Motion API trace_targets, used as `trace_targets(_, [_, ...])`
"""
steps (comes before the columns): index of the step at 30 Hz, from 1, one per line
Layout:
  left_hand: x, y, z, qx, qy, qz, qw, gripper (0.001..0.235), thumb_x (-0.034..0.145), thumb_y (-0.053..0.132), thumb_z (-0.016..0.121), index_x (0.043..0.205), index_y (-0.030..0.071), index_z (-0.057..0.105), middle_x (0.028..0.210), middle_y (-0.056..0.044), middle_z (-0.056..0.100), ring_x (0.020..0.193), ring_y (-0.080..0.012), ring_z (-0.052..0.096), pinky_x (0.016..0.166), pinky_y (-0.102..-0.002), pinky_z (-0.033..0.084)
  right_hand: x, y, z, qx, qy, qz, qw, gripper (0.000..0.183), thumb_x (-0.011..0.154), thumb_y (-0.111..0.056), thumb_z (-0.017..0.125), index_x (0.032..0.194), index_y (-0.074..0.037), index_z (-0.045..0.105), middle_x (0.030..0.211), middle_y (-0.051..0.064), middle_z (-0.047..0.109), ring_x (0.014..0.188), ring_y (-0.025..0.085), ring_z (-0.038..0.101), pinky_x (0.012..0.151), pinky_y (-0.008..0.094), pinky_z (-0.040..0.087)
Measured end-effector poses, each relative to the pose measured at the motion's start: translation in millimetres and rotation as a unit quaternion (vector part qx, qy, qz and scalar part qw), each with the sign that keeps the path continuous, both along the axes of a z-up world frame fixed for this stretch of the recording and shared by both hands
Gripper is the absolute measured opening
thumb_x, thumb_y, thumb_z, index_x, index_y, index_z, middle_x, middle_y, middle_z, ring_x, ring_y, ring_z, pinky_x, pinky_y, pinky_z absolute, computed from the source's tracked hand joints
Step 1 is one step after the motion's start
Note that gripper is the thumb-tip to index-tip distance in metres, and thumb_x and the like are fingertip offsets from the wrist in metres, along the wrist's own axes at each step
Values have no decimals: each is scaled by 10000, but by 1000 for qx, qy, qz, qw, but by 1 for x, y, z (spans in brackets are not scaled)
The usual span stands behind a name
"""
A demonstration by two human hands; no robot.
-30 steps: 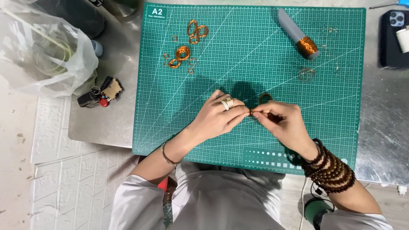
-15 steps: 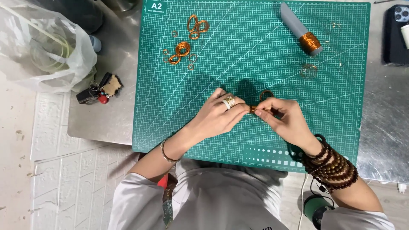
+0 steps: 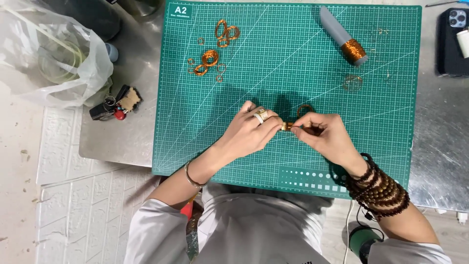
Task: Winding copper wire around a small motor rotor and fitting metal rings onto the shaft.
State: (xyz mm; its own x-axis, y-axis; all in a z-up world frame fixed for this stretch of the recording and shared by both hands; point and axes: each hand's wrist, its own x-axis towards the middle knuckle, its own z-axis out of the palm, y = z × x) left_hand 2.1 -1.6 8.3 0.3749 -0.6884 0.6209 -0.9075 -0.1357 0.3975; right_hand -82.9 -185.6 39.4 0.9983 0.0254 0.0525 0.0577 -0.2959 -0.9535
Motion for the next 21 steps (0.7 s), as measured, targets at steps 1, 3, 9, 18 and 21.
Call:
trace_targets(1, [0, -1, 2, -6, -5, 0, 1000, 82, 878, 89, 573, 817, 71, 624, 745, -49, 582, 644, -212, 577, 658, -312, 366, 1, 0, 2, 0, -4, 6, 1000, 51, 780, 72, 638, 818, 40, 652, 479, 2, 363, 444, 60, 417, 430, 224, 347])
trace_targets(3, [0, -3, 5, -13, -10, -1, 1000, 86, 870, 80, 569, 796, 76, 614, 736, -43, 575, 639, -209, 574, 651, -309, 365, 2, 0, 2, -1, -7, 12, 1000, 69, 780, 73, 637, 833, 34, 660, 468, 11, 399, 433, 62, 430, 422, 217, 351])
trace_targets(9, [-1, -6, 0, -20, -2, -9, 1000, 80, 836, 86, 583, 758, 98, 594, 712, -25, 568, 623, -199, 562, 646, -311, 373, 0, 0, -11, 22, -9, 16, 1000, 123, 767, 93, 633, 856, 15, 666, 465, 0, 398, 418, 66, 458, 420, 207, 364])
trace_targets(18, [0, -5, -3, -28, 2, 10, 1000, 104, 823, 85, 554, 725, 113, 573, 667, -19, 535, 601, -193, 543, 633, -301, 353, -2, -4, -16, 7, -19, 12, 1000, 123, 767, 101, 630, 864, 29, 655, 489, -23, 329, 452, 36, 397, 437, 205, 334])
trace_targets(21, [0, -2, -5, -27, 16, 18, 999, 102, 821, 90, 560, 726, 113, 586, 654, -7, 536, 595, -181, 541, 641, -301, 353, -4, -5, -15, 6, -16, 13, 1000, 123, 769, 108, 623, 864, 38, 657, 499, -27, 314, 464, 37, 391, 451, 214, 338])
